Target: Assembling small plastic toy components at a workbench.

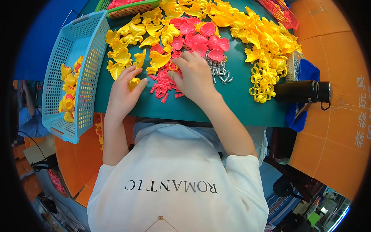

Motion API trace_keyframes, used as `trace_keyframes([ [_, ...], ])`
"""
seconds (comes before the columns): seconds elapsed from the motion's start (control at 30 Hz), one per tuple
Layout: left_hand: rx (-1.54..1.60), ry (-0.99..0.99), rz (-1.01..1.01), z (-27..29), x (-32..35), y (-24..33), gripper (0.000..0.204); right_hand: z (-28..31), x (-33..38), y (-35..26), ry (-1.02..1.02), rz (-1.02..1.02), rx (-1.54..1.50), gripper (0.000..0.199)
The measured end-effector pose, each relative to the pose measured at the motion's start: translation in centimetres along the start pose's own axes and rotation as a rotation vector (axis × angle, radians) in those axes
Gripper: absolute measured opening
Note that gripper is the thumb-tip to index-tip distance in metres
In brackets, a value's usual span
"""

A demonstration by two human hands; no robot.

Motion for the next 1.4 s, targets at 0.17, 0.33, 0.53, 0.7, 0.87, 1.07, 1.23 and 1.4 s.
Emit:
trace_keyframes([
  [0.17, -0.164, -0.067, 0.026, 0.0, 2.8, 1.4, 0.045, -1.8, -0.3, 1.2, -0.031, -0.068, 0.018, 0.027],
  [0.33, 0.019, 0.119, -0.070, 1.6, 4.4, 2.2, 0.041, -0.4, 1.0, 1.1, 0.015, -0.015, -0.024, 0.027],
  [0.53, 1.318, -0.173, 0.586, -1.9, 8.0, -1.5, 0.040, 1.1, 4.0, -1.6, -0.047, 0.044, -0.147, 0.023],
  [0.7, 1.452, -0.345, 0.766, -4.6, 9.1, 0.0, 0.036, -1.3, 6.1, -1.4, -0.144, 0.038, -0.043, 0.017],
  [0.87, 1.442, -0.377, 0.780, -6.9, 9.0, 0.3, 0.036, -1.3, 7.0, -1.6, -0.095, 0.107, 0.003, 0.017],
  [1.07, 1.431, -0.405, 0.768, -7.9, 8.8, 0.9, 0.036, -0.7, 10.5, -1.5, -0.100, 0.136, -0.044, 0.027],
  [1.23, 1.418, -0.437, 0.755, -8.4, 8.3, 1.7, 0.035, 0.9, 13.3, -0.4, -0.106, 0.099, -0.169, 0.032],
  [1.4, 1.441, -0.488, 0.732, -9.4, 7.5, 3.1, 0.037, 1.5, 15.8, 0.3, -0.039, 0.173, -0.233, 0.027],
])
Point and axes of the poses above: each hand's wrist, its own x-axis away from the middle knuckle, its own z-axis out of the back of the hand, y = z × x, the point moved 7 cm from there along -x, towards the middle knuckle, and after that the axes turned 2 degrees about z, right-handed, at the moved point
